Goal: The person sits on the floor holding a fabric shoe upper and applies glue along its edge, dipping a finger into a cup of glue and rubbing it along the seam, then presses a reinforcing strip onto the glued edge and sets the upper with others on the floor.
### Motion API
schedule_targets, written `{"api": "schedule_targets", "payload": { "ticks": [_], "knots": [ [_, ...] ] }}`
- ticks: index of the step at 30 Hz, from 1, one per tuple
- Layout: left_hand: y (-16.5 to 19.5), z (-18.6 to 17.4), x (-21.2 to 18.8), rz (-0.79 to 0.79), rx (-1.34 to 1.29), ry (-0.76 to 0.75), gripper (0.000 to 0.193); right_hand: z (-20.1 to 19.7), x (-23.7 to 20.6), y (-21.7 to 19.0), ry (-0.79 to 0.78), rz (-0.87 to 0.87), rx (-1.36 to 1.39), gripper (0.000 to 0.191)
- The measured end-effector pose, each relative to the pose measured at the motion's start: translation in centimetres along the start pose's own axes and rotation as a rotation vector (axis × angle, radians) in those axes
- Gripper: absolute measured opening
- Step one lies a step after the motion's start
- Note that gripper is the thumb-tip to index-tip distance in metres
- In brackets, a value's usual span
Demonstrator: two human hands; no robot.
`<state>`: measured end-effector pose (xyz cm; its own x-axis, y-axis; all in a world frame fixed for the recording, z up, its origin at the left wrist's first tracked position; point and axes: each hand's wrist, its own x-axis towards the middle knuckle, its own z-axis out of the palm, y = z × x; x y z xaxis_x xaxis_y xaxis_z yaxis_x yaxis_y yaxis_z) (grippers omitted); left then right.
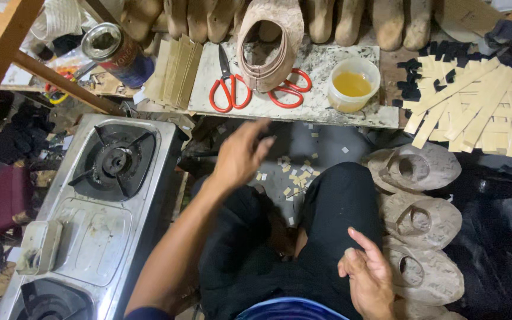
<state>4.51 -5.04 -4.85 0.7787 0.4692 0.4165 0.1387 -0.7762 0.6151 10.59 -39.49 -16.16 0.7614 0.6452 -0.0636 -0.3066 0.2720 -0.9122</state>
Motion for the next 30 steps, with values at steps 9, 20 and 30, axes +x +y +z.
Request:
{"api": "schedule_targets", "payload": {
  "ticks": [9,20,30],
  "knots": [
    [-7.0,0.2,6.9,-0.049,0.285,-0.016,0.065,-0.9,1.0,0.5,0.099,0.145,0.124,0.044],
    [-14.4,2.5,6.0,-0.354,-0.236,0.212,0.024,-0.1,4.2,2.0,0.061,0.187,-0.031,0.04],
    [-10.7,1.1,7.0,-0.593,-0.518,0.225,0.05,3.6,7.4,1.7,-0.08,0.2,-0.25,0.044]
  ]
}}
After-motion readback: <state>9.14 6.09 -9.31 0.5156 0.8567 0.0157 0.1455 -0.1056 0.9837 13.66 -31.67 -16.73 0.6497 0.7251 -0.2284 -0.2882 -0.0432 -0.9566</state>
